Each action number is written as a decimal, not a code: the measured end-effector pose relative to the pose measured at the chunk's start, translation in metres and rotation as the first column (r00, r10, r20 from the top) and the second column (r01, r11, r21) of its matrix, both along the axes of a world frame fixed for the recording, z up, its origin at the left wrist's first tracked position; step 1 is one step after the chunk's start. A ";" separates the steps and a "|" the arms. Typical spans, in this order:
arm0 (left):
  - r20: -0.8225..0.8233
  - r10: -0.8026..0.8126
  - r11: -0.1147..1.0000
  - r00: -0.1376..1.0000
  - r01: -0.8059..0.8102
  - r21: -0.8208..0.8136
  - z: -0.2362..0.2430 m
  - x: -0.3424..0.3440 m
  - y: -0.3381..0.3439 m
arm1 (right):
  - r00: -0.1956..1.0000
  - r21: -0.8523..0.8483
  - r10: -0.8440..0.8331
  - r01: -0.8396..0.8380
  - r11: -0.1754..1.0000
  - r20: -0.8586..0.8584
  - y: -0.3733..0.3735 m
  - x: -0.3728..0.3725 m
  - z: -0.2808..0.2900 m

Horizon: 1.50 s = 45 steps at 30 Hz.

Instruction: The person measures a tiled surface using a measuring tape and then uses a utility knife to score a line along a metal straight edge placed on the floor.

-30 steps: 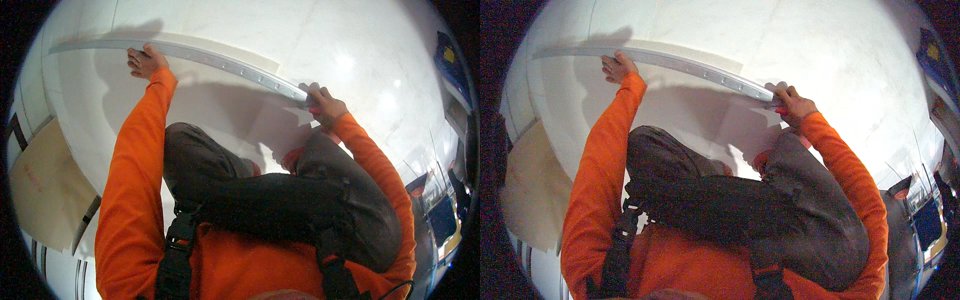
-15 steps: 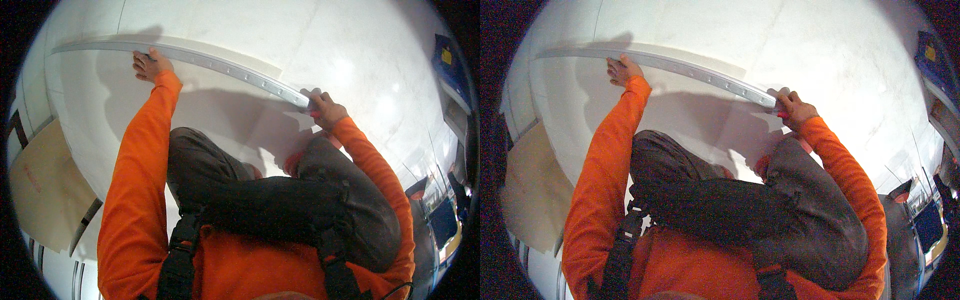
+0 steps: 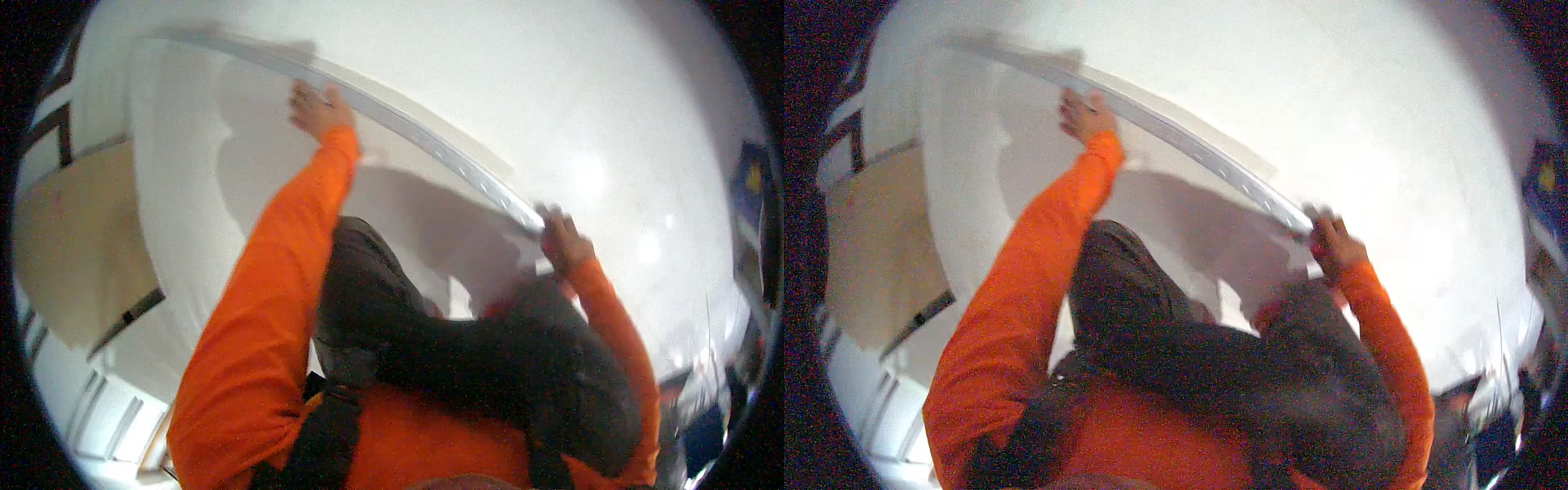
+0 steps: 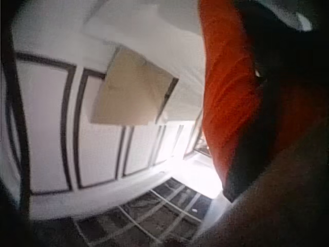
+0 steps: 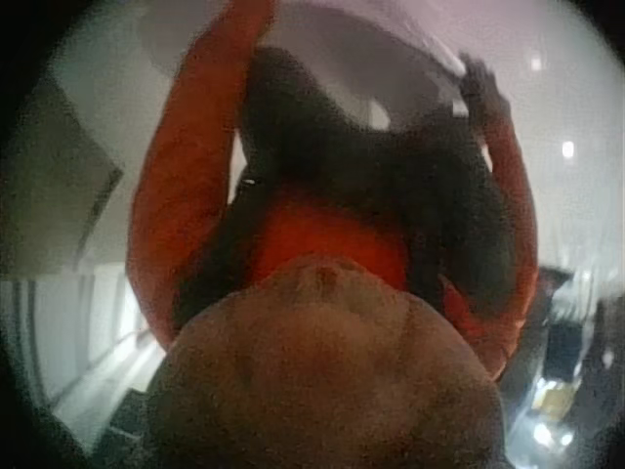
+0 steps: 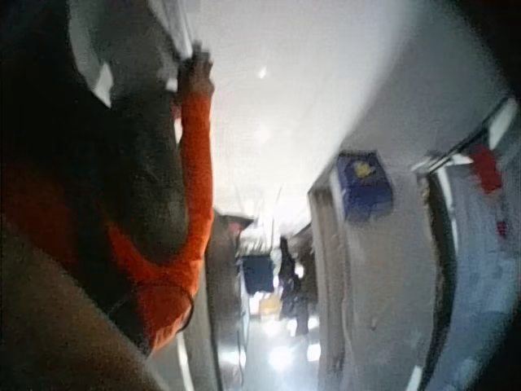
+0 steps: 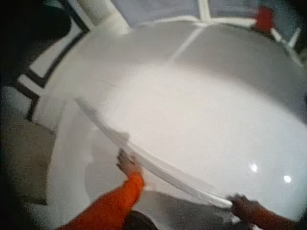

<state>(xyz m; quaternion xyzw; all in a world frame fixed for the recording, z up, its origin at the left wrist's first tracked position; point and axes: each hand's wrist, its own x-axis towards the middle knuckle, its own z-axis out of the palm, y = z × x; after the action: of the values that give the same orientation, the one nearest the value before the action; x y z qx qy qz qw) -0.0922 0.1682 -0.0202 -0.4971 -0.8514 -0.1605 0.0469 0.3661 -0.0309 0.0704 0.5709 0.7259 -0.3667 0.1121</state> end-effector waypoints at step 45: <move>0.148 0.080 0.983 0.986 -0.053 -0.175 0.027 0.017 0.002 | 0.978 -0.100 -0.053 0.033 0.994 -0.201 0.031 0.029 0.008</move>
<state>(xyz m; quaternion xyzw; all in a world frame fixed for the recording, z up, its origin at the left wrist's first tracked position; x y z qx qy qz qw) -0.0748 0.1699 0.0066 -0.4566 -0.8793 -0.1235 -0.0563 0.3951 0.0002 0.0789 0.5401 0.7024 -0.4600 0.0570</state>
